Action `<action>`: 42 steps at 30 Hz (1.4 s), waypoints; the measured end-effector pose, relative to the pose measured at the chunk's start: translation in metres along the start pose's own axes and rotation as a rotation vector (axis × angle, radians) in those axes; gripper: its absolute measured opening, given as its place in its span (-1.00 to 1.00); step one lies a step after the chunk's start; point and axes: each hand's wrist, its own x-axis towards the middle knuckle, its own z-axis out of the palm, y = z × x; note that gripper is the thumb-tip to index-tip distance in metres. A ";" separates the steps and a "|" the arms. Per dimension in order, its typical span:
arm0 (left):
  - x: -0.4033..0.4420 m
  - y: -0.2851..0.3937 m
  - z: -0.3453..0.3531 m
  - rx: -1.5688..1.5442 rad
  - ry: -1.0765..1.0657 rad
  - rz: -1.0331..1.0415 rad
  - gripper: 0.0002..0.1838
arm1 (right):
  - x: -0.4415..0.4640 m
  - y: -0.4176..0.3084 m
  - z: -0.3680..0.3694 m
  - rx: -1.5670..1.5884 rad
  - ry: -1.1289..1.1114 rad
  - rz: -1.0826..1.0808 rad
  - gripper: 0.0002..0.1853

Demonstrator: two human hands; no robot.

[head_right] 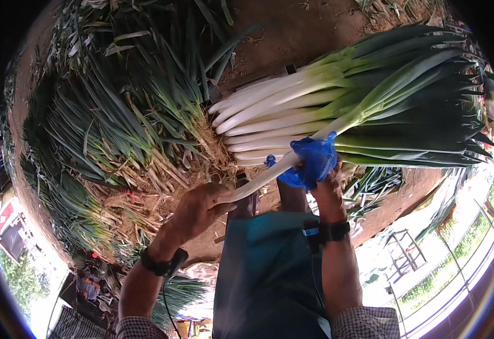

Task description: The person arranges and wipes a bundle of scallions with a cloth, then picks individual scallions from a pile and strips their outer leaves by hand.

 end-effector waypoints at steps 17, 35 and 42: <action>0.012 -0.020 0.052 0.177 -0.068 0.063 -0.95 | -0.008 -0.017 0.008 0.786 0.075 0.247 -0.31; 0.022 -0.021 0.061 -0.333 0.079 -0.328 -0.64 | -0.004 -0.019 0.004 0.398 -0.029 0.060 -0.56; 0.044 -0.033 0.062 -0.522 0.186 -0.371 -0.77 | -0.016 0.017 0.000 0.201 0.000 -0.019 -0.72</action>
